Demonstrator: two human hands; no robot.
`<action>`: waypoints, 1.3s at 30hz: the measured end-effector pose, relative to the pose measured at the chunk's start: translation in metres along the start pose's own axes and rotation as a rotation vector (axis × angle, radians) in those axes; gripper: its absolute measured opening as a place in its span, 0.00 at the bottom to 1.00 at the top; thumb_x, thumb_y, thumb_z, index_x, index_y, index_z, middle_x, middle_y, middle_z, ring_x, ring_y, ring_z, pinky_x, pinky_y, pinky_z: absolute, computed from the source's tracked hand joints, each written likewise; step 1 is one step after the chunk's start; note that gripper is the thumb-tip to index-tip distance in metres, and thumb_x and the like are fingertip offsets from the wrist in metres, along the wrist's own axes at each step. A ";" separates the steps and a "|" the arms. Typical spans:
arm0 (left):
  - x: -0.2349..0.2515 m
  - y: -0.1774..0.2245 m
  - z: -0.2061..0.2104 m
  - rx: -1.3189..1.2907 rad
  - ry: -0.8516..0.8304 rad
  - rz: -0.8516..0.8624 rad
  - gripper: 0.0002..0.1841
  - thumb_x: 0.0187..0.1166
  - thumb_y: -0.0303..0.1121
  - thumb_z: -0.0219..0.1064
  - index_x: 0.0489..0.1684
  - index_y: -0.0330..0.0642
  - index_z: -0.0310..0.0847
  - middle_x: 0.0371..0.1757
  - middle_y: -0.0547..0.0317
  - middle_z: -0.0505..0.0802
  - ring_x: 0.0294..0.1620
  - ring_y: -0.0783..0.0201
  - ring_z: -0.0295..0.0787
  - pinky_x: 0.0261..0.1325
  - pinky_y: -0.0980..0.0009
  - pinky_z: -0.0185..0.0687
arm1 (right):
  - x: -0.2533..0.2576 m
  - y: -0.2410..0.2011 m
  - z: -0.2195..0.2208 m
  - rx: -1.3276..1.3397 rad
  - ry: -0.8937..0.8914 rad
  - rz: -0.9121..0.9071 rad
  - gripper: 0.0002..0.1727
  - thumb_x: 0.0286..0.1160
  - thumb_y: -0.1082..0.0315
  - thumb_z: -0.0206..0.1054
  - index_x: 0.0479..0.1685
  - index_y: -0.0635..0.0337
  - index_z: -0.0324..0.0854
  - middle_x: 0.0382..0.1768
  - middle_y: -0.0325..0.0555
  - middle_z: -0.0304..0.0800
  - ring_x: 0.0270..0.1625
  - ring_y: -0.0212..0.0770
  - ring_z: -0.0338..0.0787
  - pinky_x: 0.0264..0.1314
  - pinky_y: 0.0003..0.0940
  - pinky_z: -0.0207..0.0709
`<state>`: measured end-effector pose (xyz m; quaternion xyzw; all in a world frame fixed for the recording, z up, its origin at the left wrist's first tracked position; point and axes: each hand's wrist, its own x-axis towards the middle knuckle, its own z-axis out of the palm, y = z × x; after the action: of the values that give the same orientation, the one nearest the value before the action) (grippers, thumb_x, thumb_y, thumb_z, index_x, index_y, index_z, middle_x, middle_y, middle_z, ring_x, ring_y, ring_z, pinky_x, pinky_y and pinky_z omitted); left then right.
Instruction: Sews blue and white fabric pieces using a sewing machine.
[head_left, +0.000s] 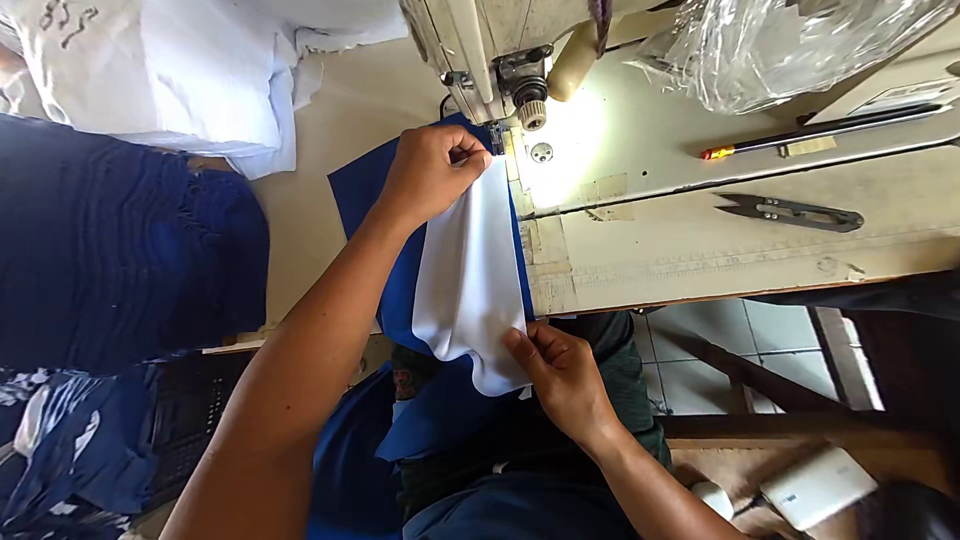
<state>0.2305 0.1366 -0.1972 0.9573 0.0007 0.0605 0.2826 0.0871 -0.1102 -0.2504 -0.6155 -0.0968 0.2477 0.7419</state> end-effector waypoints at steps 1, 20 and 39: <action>0.000 0.000 0.001 -0.002 0.008 -0.005 0.12 0.82 0.42 0.70 0.43 0.43 0.91 0.34 0.64 0.93 0.31 0.79 0.85 0.41 0.78 0.81 | 0.000 0.000 0.000 -0.004 0.005 -0.005 0.11 0.86 0.66 0.64 0.39 0.62 0.88 0.27 0.35 0.91 0.29 0.23 0.88 0.34 0.19 0.84; 0.004 -0.005 0.008 -0.051 0.044 0.015 0.11 0.81 0.40 0.70 0.45 0.41 0.90 0.38 0.63 0.94 0.37 0.80 0.88 0.47 0.80 0.83 | 0.005 0.004 -0.003 0.006 0.037 -0.001 0.12 0.86 0.67 0.63 0.37 0.62 0.88 0.26 0.35 0.91 0.29 0.24 0.89 0.35 0.20 0.84; 0.008 -0.008 0.006 -0.041 0.013 0.047 0.12 0.82 0.40 0.68 0.46 0.41 0.89 0.39 0.62 0.93 0.37 0.79 0.87 0.47 0.80 0.83 | 0.001 0.010 0.000 -0.035 0.041 -0.042 0.10 0.86 0.68 0.63 0.40 0.62 0.88 0.29 0.36 0.92 0.32 0.24 0.90 0.39 0.20 0.86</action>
<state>0.2391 0.1404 -0.2053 0.9506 -0.0214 0.0733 0.3007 0.0856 -0.1082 -0.2604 -0.6313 -0.0989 0.2175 0.7378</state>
